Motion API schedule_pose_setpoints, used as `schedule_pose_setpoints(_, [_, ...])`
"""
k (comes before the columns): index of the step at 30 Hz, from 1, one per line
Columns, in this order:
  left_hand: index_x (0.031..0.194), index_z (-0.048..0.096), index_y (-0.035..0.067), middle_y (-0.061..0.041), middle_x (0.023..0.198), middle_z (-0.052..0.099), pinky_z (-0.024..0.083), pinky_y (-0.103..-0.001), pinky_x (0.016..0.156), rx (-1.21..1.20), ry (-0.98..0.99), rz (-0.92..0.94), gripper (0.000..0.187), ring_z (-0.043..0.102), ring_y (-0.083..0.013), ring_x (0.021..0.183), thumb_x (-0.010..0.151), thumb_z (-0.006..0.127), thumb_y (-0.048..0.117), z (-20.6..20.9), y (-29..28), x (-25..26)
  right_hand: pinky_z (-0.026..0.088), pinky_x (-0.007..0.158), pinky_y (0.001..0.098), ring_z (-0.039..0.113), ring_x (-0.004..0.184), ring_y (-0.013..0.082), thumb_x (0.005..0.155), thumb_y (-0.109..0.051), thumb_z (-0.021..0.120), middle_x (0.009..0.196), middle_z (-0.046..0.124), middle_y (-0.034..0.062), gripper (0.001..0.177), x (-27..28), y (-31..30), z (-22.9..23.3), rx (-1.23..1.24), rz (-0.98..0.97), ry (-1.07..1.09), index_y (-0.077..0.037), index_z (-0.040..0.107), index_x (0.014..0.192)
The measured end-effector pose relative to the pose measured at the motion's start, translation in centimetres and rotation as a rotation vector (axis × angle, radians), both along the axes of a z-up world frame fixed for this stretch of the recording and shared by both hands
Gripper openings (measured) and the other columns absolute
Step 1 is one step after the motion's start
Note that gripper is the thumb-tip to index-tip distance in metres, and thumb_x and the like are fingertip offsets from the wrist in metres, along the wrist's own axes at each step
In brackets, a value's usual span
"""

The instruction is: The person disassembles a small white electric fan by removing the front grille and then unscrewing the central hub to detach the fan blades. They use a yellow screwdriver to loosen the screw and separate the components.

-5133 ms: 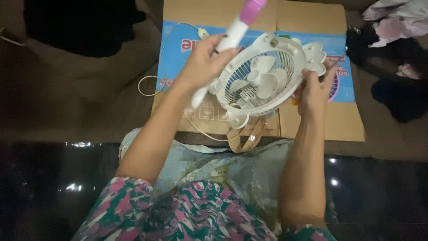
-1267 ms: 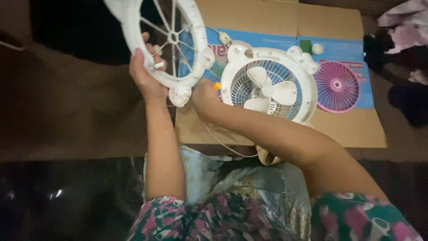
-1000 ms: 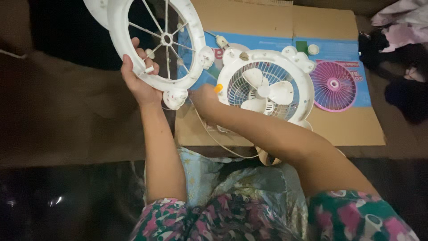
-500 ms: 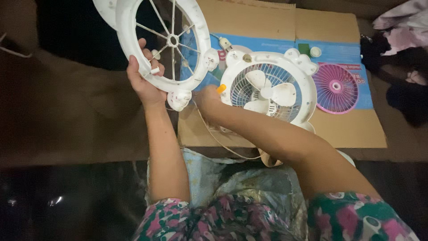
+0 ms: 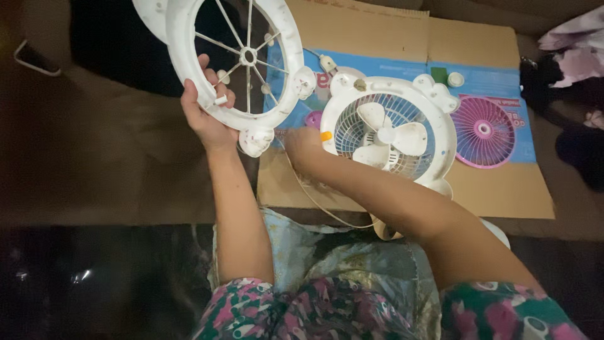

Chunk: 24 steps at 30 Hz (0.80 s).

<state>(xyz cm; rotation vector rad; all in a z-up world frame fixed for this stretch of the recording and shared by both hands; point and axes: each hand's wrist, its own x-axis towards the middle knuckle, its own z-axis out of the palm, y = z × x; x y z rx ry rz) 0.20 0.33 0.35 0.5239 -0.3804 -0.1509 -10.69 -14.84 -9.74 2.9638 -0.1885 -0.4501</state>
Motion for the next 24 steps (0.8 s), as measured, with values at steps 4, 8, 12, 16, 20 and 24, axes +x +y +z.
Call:
schedule_pose_setpoints(4, [0.140,0.054,-0.004,-0.004,0.099,0.056,0.035,-0.024,0.059,0.004,-0.004,-0.003,0.056,0.047,-0.0084,0.072,0.106,0.052,0.041,0.0,-0.1,-0.3,0.059,0.065,0.0364,0.076,0.092,0.0225,0.083,-0.014,0.075,0.103,0.078,0.0076,0.018,0.1,0.3,-0.4,-0.052,0.017,0.102,-0.014,0.080,0.100])
schedule_pose_setpoints(8, [0.140,0.054,-0.004,-0.004,0.100,0.057,0.036,-0.023,0.056,-0.037,0.020,-0.041,0.056,0.048,-0.0094,0.072,0.106,0.051,0.041,0.0,0.0,-0.2,0.060,0.066,0.0401,0.076,0.093,0.0254,0.085,-0.014,0.075,0.109,0.077,0.0102,0.026,0.3,0.6,0.7,0.013,-0.018,0.025,-0.011,0.076,0.111])
schedule_pose_setpoints(12, [0.140,0.054,-0.004,-0.007,0.101,0.060,0.036,-0.024,0.054,-0.100,0.037,-0.032,0.059,0.048,-0.0120,0.071,0.105,0.051,0.043,-0.2,1.1,0.5,0.061,0.073,0.0402,0.073,0.099,0.0287,0.065,-0.015,0.085,0.112,0.072,0.0151,0.052,-0.4,1.1,3.4,0.159,-0.100,0.038,-0.006,0.070,0.115])
schedule_pose_setpoints(16, [0.138,0.056,-0.005,-0.008,0.099,0.061,0.034,-0.024,0.050,-0.226,0.039,-0.066,0.062,0.045,-0.0121,0.063,0.102,0.051,0.045,-0.1,2.2,1.2,0.058,0.075,0.0466,0.073,0.095,0.0371,0.078,-0.013,0.074,0.102,0.073,0.0211,0.036,-1.6,1.0,9.3,0.363,-0.105,-0.018,-0.002,0.066,0.112])
schedule_pose_setpoints(20, [0.137,0.057,-0.005,-0.010,0.097,0.060,0.033,-0.024,0.049,-0.300,0.094,-0.066,0.063,0.043,-0.0122,0.058,0.100,0.053,0.046,-0.4,2.8,1.5,0.053,0.073,0.0453,0.070,0.086,0.0371,0.080,-0.016,0.074,0.094,0.073,0.0217,0.030,-4.0,0.2,16.0,0.683,-0.141,-0.109,-0.003,0.065,0.105])
schedule_pose_setpoints(24, [0.135,0.057,-0.004,-0.012,0.097,0.061,0.033,-0.022,0.047,-0.335,0.086,-0.091,0.065,0.041,-0.0120,0.056,0.098,0.055,0.049,-0.7,2.6,1.6,0.055,0.071,0.0380,0.074,0.075,0.0256,0.083,-0.016,0.071,0.083,0.074,0.0147,0.023,-8.3,-2.3,20.1,0.943,-0.192,-0.156,-0.007,0.065,0.103])
